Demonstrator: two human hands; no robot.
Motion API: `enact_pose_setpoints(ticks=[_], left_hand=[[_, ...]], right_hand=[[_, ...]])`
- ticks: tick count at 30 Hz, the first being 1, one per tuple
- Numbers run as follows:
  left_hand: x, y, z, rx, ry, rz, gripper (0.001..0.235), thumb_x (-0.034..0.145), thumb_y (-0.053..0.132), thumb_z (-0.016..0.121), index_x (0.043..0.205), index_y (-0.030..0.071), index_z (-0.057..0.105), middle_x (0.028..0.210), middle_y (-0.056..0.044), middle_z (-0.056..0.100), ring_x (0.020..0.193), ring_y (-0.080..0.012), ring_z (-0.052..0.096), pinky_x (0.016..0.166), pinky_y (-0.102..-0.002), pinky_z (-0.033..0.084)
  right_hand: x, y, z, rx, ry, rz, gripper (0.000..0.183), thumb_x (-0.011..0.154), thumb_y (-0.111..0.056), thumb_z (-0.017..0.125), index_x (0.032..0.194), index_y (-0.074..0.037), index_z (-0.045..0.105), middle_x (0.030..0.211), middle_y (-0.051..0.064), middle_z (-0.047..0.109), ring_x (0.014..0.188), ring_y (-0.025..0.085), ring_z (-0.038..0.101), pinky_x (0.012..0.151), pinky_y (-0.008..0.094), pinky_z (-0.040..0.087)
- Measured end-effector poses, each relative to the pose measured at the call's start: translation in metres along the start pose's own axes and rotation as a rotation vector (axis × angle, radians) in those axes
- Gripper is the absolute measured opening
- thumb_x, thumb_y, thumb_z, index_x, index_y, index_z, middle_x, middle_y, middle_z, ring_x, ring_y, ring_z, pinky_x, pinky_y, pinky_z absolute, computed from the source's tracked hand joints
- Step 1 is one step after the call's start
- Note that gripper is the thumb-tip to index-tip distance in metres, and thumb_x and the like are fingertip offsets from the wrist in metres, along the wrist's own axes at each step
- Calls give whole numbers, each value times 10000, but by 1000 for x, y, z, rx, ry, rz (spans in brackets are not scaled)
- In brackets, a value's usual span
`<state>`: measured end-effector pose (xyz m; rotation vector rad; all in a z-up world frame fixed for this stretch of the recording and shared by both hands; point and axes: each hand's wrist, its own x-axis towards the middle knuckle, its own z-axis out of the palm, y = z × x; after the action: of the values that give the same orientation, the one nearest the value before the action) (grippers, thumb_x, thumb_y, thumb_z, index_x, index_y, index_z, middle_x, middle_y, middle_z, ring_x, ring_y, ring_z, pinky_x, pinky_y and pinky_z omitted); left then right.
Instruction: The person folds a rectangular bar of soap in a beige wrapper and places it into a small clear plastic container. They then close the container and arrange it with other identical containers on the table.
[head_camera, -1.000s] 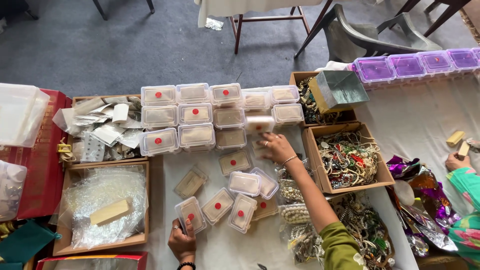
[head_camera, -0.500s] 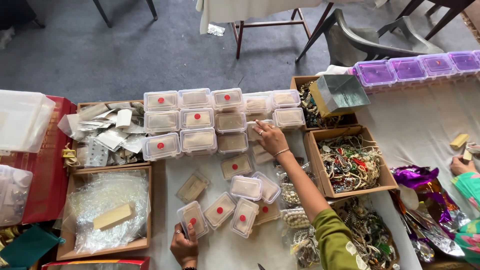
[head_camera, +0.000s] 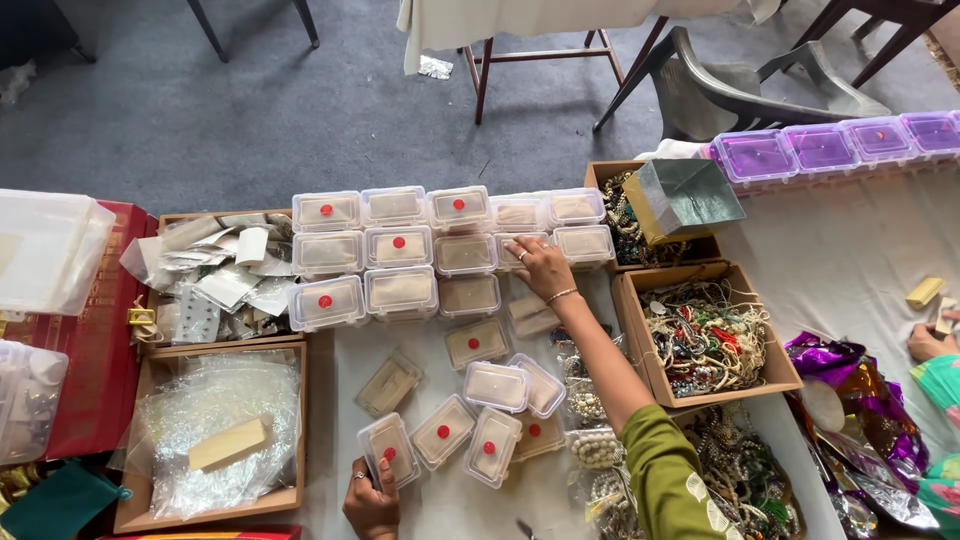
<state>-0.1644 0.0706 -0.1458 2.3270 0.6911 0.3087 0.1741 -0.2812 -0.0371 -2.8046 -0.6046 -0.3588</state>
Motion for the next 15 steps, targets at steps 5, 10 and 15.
enact_pose_setpoints(ticks=[5, 10, 15], left_hand=[[-1, 2, -3, 8, -3, 39, 440, 984, 526, 513, 1026, 118, 673, 866, -129, 740, 780, -367, 722, 675, -467, 572], [-3, 7, -8, -6, -7, 31, 436, 979, 519, 521, 1019, 111, 670, 859, -141, 734, 780, -385, 710, 678, -474, 564], [-2, 7, -11, 11, -11, 54, 435, 996, 522, 516, 1031, 111, 657, 872, -147, 724, 799, -396, 699, 705, -474, 558]], right_hand=[[-36, -1, -7, 122, 56, -23, 495, 798, -188, 824, 1271, -159, 682, 1340, 34, 655, 1225, 272, 621, 986, 423, 498], [-83, -12, -15, 121, -275, -68, 543, 771, -315, 854, 1281, -244, 681, 1357, 5, 668, 1266, 240, 621, 1011, 406, 510], [-87, -10, -20, 67, -189, -58, 841, 615, -328, 934, 1372, -230, 582, 1331, 93, 643, 1245, 276, 584, 988, 459, 515]])
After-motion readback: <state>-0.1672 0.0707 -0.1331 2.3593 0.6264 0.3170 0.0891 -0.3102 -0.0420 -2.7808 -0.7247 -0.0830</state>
